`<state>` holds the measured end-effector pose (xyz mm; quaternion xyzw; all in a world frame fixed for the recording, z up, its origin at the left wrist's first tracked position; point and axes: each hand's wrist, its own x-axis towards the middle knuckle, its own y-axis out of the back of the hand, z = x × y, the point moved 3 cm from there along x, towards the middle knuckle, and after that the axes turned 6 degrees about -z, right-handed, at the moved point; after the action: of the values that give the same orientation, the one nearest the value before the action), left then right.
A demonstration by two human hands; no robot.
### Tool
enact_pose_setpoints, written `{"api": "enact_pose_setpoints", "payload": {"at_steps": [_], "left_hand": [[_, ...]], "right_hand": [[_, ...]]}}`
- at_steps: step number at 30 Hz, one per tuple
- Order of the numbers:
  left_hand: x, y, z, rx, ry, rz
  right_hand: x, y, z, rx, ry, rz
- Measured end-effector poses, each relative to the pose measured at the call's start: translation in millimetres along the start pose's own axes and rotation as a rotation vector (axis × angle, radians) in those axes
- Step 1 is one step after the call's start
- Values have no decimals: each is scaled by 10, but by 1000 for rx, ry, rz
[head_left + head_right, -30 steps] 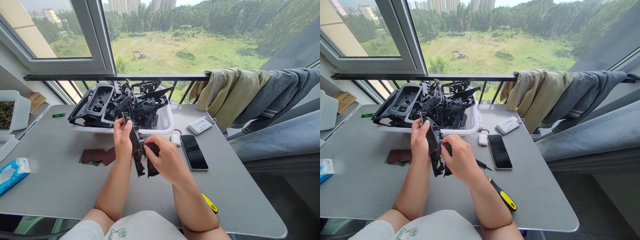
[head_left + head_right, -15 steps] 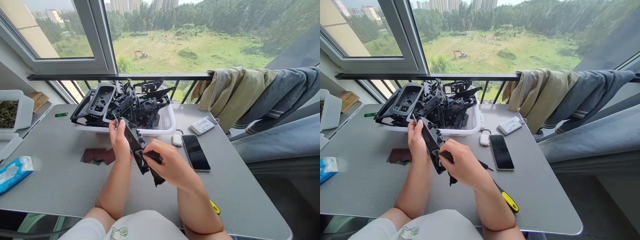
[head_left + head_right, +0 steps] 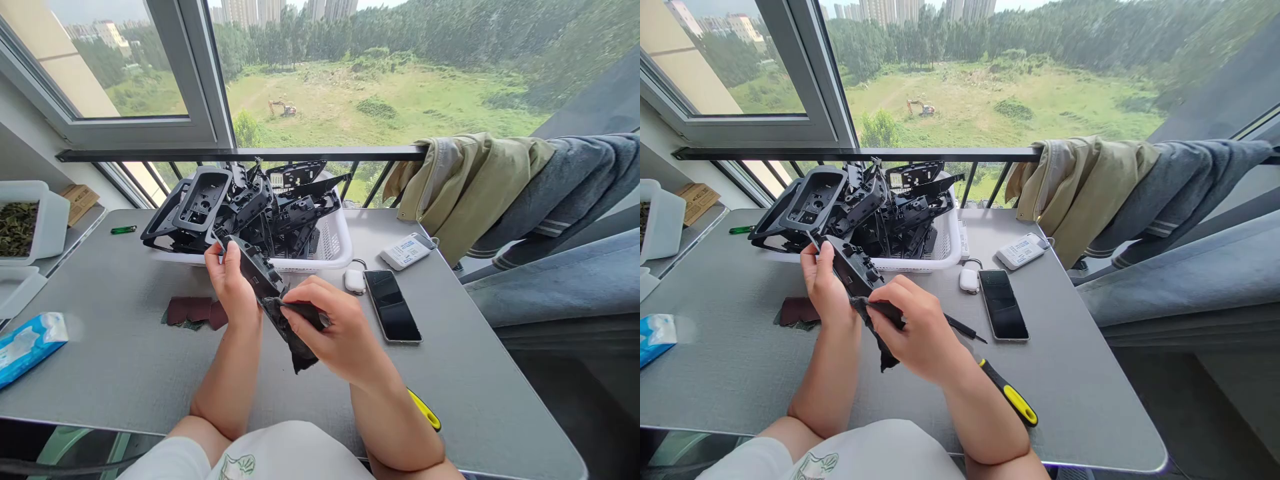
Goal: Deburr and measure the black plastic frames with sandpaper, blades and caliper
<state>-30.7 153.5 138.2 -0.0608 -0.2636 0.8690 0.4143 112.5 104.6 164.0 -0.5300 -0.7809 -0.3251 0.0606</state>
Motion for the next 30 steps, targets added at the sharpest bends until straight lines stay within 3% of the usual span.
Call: {"api": "enact_pose_setpoints", "payload": {"at_steps": [4, 7, 9, 15, 19, 23, 27, 30], "left_hand": [[-4, 16, -9, 18, -70, 12], [29, 52, -14, 13, -119, 26], [49, 70, -7, -5, -143, 28], [-19, 28, 15, 61, -157, -29], [-91, -34, 16, 110, -173, -128], [-110, -48, 28, 74, -141, -149], [-119, -54, 46, 81, -104, -143], [-107, -61, 34, 76, -78, -145]], "right_hand": [[6, -151, 11, -95, -14, -99], [-35, -111, 56, -136, -94, -267], [-57, -46, 60, -130, -121, -312], [8, -61, 26, -64, -69, 4], [44, -125, 103, -170, -90, 11], [26, 26, 138, -269, -161, 137], [20, -3, 63, -144, -82, 45], [23, -76, 66, -192, -87, -13]]}}
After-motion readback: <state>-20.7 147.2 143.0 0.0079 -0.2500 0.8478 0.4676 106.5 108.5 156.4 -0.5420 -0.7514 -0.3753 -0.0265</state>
